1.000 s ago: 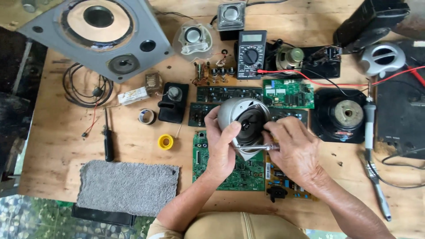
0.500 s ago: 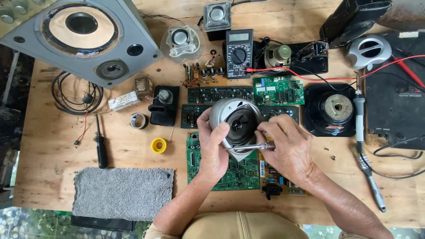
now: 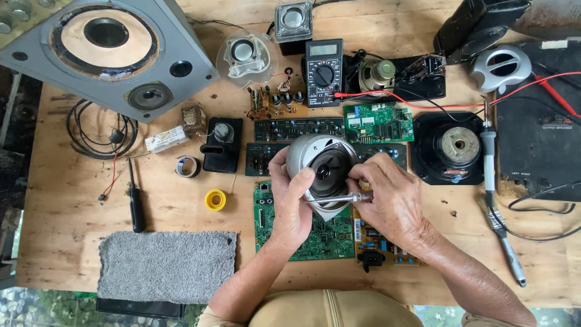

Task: A person uses a screwdriver to inspect and disassemble a small speaker driver on a workbench filled with electronic components.

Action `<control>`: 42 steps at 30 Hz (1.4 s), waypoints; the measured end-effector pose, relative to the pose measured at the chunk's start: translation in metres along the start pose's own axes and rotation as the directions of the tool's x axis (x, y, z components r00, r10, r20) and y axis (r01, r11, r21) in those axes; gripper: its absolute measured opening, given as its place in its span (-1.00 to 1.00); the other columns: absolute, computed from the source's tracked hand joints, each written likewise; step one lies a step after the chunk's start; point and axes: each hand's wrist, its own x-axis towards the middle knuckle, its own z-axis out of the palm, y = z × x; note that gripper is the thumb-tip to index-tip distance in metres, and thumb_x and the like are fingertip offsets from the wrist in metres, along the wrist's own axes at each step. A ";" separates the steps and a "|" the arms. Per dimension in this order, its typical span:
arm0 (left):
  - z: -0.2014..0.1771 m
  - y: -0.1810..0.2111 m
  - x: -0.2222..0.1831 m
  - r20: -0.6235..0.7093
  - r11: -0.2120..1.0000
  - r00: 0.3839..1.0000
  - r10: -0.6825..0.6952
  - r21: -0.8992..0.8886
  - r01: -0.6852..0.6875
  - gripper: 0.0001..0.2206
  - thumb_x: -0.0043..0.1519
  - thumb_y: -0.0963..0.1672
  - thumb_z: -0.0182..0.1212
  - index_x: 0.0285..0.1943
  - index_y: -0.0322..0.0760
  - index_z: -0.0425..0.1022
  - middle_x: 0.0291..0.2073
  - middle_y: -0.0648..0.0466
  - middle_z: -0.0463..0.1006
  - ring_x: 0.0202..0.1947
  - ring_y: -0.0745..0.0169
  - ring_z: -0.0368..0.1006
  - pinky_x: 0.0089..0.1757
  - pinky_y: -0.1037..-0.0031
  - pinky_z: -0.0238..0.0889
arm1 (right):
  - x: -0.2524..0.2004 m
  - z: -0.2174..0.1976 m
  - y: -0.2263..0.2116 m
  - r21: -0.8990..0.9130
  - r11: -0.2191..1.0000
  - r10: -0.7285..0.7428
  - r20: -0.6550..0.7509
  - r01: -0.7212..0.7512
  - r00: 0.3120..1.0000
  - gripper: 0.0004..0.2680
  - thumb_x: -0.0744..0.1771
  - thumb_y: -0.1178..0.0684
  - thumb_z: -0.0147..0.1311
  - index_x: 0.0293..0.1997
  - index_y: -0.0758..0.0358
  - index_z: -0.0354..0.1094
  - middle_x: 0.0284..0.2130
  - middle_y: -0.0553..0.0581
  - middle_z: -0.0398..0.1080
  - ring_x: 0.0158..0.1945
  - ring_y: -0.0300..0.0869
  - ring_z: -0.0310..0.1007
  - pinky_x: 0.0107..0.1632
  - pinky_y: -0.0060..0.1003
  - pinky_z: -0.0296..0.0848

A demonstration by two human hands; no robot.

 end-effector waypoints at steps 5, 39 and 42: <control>0.000 0.001 0.000 0.009 1.000 1.000 -0.008 -0.002 0.008 -0.30 -0.02 -0.08 0.44 0.26 -0.23 0.09 -0.06 -0.07 0.17 -0.05 0.17 0.20 0.05 0.17 0.39 | 0.001 -0.005 -0.003 -0.129 0.990 -0.046 0.019 0.048 0.999 -0.89 0.22 0.14 0.28 -0.31 0.09 0.42 -0.45 -0.02 0.30 -0.44 -0.15 0.49 -0.44 -0.30 0.54; 0.005 -0.005 0.000 0.028 1.000 1.000 0.008 0.008 -0.008 -0.62 0.13 -0.09 0.26 0.10 -0.15 0.28 -0.02 -0.08 0.38 -0.01 0.12 0.38 -0.02 0.20 0.44 | -0.106 -0.098 0.103 -0.266 0.770 0.614 0.060 -0.580 0.787 -0.92 0.21 0.05 0.31 -0.33 0.03 0.51 -0.53 0.14 0.43 -0.31 0.09 0.50 -0.20 0.03 0.49; 0.009 -0.002 -0.003 0.040 1.000 0.999 -0.015 0.018 0.014 -0.66 0.15 -0.10 0.24 0.08 -0.12 0.27 -0.05 -0.02 0.38 -0.03 0.17 0.36 -0.03 0.23 0.42 | -0.127 -0.089 0.120 -0.431 0.635 0.732 0.070 -0.641 0.678 -0.90 0.20 -0.10 0.32 -0.34 -0.19 0.48 -0.50 -0.11 0.42 -0.28 -0.10 0.52 -0.18 -0.08 0.56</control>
